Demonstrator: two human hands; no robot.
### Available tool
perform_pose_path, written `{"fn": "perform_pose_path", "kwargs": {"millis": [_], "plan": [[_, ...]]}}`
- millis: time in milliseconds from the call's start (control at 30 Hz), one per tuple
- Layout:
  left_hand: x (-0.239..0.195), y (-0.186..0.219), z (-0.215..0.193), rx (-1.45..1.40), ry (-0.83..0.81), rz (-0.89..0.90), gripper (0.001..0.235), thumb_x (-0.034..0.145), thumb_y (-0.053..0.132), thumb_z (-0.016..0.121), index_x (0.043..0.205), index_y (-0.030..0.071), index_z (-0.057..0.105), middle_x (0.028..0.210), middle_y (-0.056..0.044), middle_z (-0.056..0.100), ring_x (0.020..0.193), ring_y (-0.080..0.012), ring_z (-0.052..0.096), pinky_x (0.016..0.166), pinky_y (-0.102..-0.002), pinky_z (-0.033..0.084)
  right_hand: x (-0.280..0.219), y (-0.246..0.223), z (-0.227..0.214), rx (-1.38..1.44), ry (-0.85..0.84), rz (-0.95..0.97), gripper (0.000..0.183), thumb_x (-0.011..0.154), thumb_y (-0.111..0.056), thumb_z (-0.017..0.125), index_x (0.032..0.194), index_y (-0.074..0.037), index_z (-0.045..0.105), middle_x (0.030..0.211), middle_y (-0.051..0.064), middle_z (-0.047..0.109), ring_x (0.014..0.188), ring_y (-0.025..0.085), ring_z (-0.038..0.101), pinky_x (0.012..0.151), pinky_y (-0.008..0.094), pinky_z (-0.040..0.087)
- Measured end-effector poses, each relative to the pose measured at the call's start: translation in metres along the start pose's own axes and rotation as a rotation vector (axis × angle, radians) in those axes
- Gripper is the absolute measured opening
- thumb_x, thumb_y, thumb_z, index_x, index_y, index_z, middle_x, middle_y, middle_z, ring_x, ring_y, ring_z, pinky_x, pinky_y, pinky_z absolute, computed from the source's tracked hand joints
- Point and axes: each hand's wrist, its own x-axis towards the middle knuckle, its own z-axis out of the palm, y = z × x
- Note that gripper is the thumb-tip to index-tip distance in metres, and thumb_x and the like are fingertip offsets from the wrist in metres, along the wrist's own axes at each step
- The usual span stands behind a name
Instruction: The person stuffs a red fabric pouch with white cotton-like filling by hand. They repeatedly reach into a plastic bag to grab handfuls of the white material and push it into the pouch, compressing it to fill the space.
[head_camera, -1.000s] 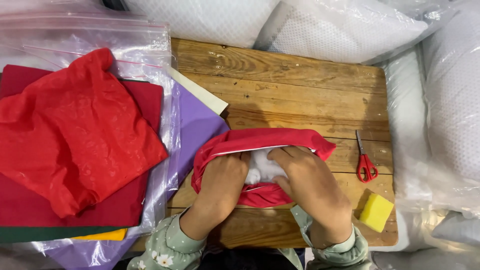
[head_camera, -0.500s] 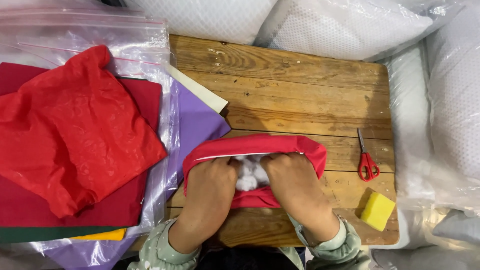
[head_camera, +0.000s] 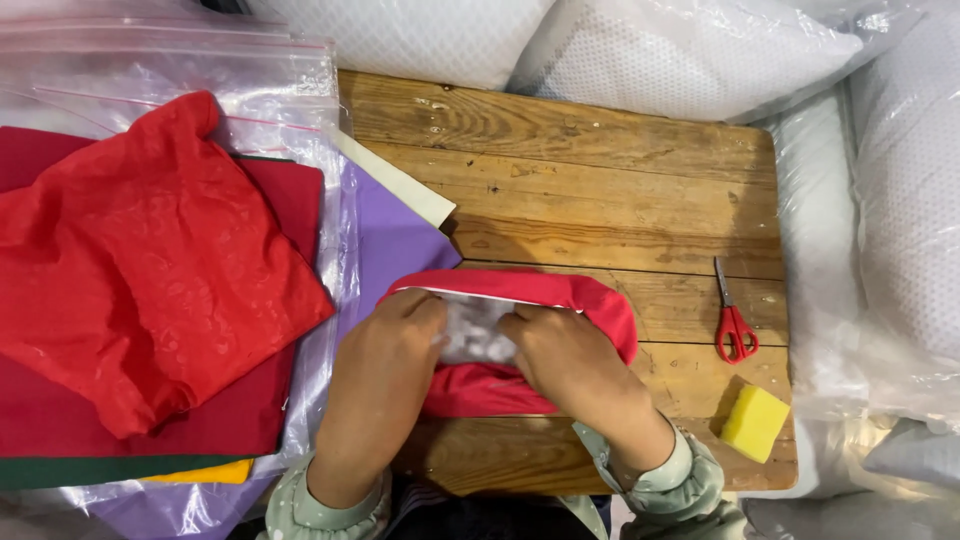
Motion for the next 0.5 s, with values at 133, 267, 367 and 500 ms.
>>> {"fn": "perform_pose_path", "kwargs": {"millis": [133, 267, 367, 500], "plan": [[0.001, 0.0, 0.006, -0.065, -0.114, 0.003, 0.017, 0.078, 0.015, 0.078, 0.093, 0.008, 0.073, 0.1, -0.005, 0.069, 0.092, -0.0334, 0.066, 0.069, -0.05, 0.053, -0.022, 0.004, -0.023, 0.016, 0.077, -0.096, 0.012, 0.085, -0.005, 0.058, 0.076, -0.008, 0.064, 0.081, 0.01, 0.068, 0.074, 0.037, 0.066, 0.056, 0.05, 0.049], [-0.002, 0.023, 0.0, -0.229, -0.14, 0.279, 0.061, 0.083, 0.024, 0.079, 0.137, 0.005, 0.056, 0.132, -0.018, 0.062, 0.114, -0.0366, 0.064, 0.091, -0.047, 0.052, -0.052, 0.008, -0.043, 0.14, 0.21, -0.112, 0.058, 0.082, -0.02, 0.077, 0.138, -0.016, 0.06, 0.133, 0.008, 0.065, 0.115, 0.029, 0.066, 0.093, 0.042, 0.053], [0.001, 0.034, 0.016, -0.223, -0.184, 0.284, 0.075, 0.082, 0.025, 0.081, 0.145, 0.005, 0.045, 0.132, -0.021, 0.057, 0.111, -0.0426, 0.061, 0.087, -0.052, 0.052, -0.077, 0.014, -0.052, 0.138, 0.332, -0.137, 0.036, 0.09, -0.017, 0.07, 0.126, -0.013, 0.066, 0.133, 0.006, 0.066, 0.12, 0.021, 0.067, 0.1, 0.035, 0.053], [0.003, 0.043, 0.063, 0.105, -0.126, 0.428, 0.098, 0.072, 0.054, 0.088, 0.15, 0.012, 0.047, 0.146, -0.018, 0.051, 0.134, -0.0429, 0.048, 0.102, -0.064, 0.043, -0.075, 0.023, -0.043, 0.152, 0.328, -0.171, 0.019, 0.093, -0.011, 0.064, 0.109, -0.009, 0.074, 0.119, 0.003, 0.073, 0.108, 0.017, 0.071, 0.094, 0.029, 0.056]]}}
